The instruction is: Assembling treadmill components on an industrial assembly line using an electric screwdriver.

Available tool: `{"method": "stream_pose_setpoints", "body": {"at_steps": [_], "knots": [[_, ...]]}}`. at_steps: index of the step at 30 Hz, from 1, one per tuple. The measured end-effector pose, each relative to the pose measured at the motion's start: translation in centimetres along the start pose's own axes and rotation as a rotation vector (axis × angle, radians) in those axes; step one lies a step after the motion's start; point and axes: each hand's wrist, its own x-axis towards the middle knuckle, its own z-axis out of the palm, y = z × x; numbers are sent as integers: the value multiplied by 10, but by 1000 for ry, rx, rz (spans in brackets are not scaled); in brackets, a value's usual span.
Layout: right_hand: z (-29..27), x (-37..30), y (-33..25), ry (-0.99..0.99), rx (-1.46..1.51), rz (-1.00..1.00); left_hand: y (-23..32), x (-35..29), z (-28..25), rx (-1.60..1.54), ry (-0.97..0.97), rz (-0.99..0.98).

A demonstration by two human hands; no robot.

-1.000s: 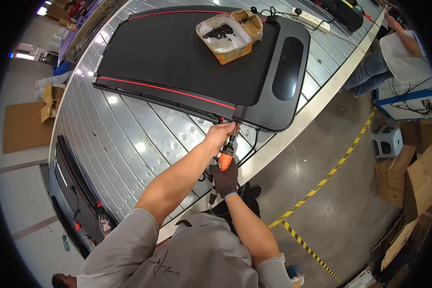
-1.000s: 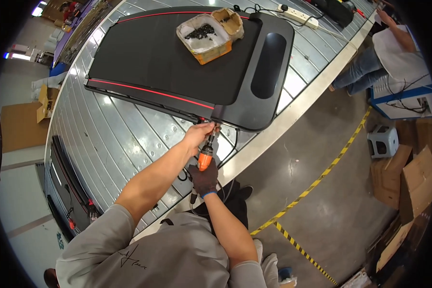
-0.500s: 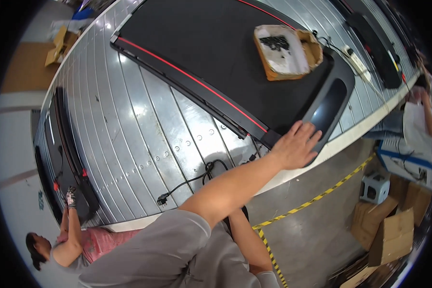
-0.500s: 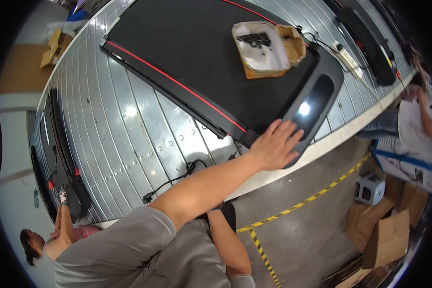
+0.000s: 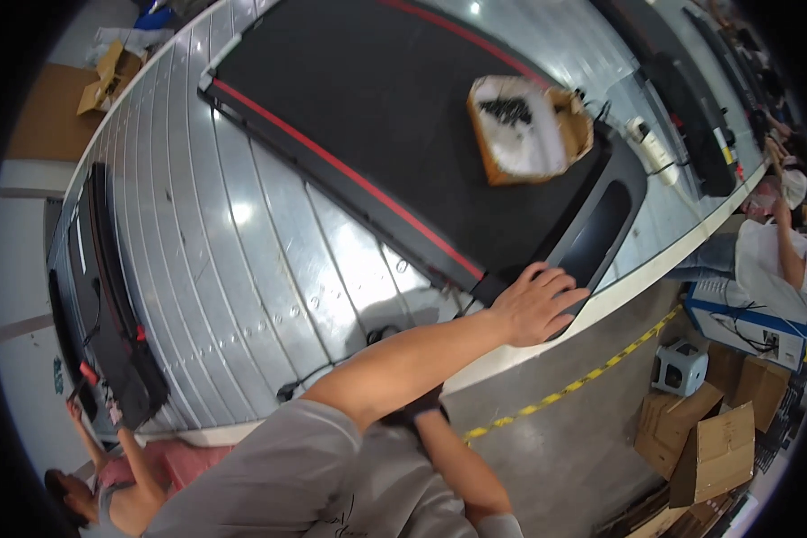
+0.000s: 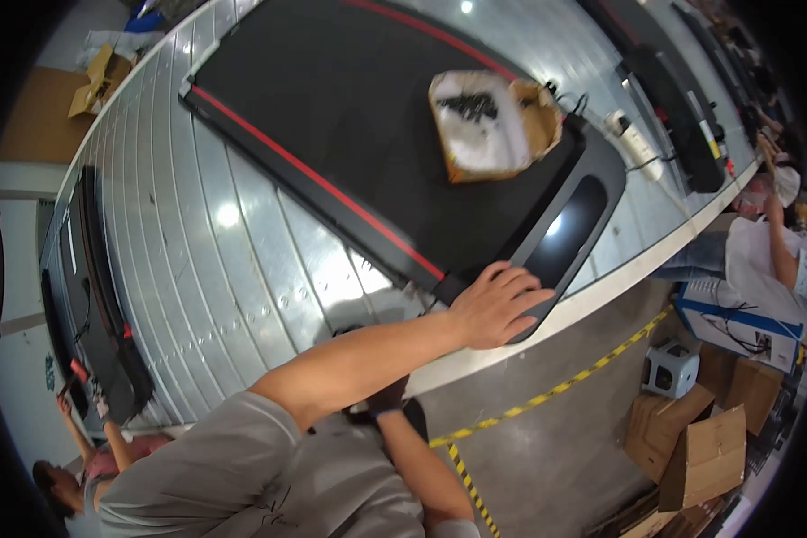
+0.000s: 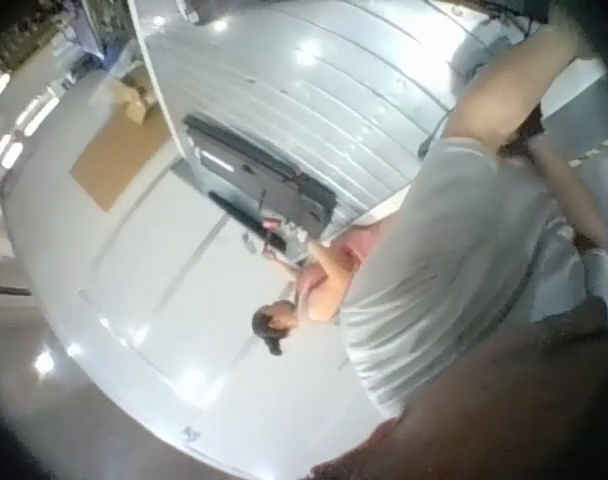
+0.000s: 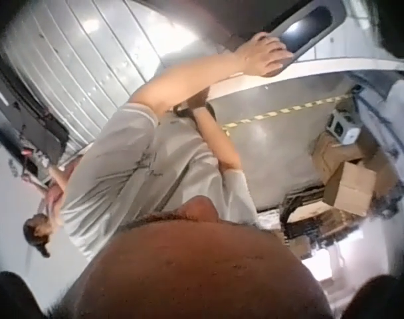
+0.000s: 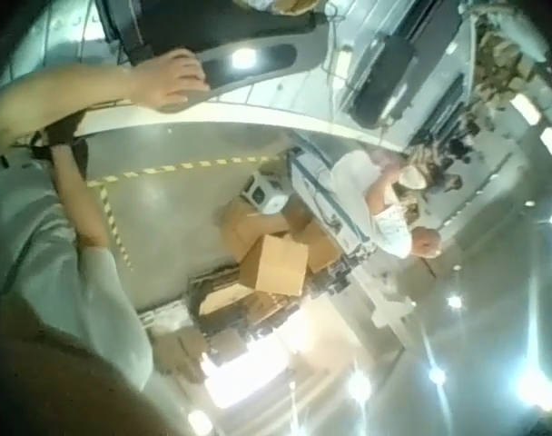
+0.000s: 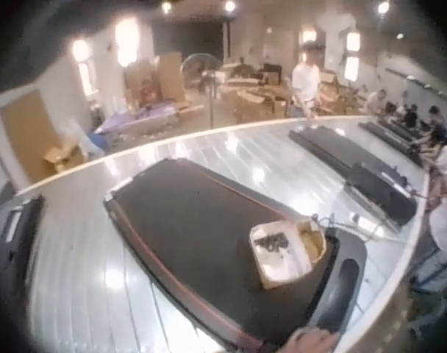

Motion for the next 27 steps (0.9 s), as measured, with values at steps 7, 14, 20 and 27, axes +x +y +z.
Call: {"method": "stream_pose_setpoints", "body": {"at_steps": [7,14,20,27], "knots": [[-55,1,-87,193,229,394,-140,69,-101,189,277,-232],[-113,4,-39,340,-34,377,-256,81,-123,546,-325,-587],[-154,10,-8,403,-140,506,-311,78,-99,562,-324,-410],[-164,38,19,493,-232,259,-324,56,-98,310,-99,-396]]}}
